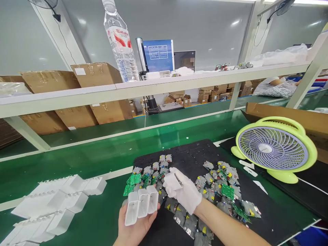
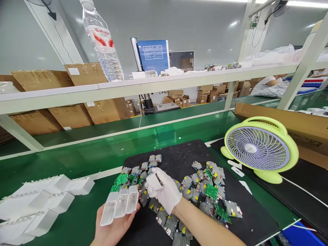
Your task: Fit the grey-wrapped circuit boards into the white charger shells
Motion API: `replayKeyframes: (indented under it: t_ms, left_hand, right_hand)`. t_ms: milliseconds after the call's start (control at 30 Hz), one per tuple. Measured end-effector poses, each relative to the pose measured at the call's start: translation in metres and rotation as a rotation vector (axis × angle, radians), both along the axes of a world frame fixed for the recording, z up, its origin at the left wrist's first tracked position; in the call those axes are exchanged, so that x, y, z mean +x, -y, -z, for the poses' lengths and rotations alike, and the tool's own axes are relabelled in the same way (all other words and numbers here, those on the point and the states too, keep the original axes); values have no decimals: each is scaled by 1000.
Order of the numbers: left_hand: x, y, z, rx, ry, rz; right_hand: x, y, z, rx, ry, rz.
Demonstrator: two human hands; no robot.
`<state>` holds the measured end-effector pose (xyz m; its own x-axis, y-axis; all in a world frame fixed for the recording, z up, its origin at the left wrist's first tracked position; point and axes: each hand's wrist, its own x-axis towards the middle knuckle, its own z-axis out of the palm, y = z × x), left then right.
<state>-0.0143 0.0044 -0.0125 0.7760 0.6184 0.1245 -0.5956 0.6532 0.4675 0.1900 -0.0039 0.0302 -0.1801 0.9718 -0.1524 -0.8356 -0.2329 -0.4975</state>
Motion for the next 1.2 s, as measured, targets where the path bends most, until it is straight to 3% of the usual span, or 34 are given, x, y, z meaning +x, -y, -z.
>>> replayKeyframes:
  t_ms: [167,300,533,767,900,1067,1200]
  left_hand:
    - [0,1,-5,-53,-30,19]
    - [-2,1,-7,-62,-58,-44]
    - [-4,0,-6,-32,-21,-80]
    - [-6,0,-6,-70,-113,-75]
    - [-3,2,-4,16,-112,-96]
    - [-6,13,3,147,-367,-187]
    - [-10,24,3,564,-754,-345]
  right_hand:
    - [3,-3,4,-102,0,-218]
    - [4,-5,10,-175,11,-371]
    - [2,-7,17,-204,36,-411]
    - [1,-5,12,-179,4,-429]
    - [5,-3,7,-150,-28,-473]
    - [8,-6,10,-96,-55,-417]
    - [12,-12,17,-78,-17,-345]
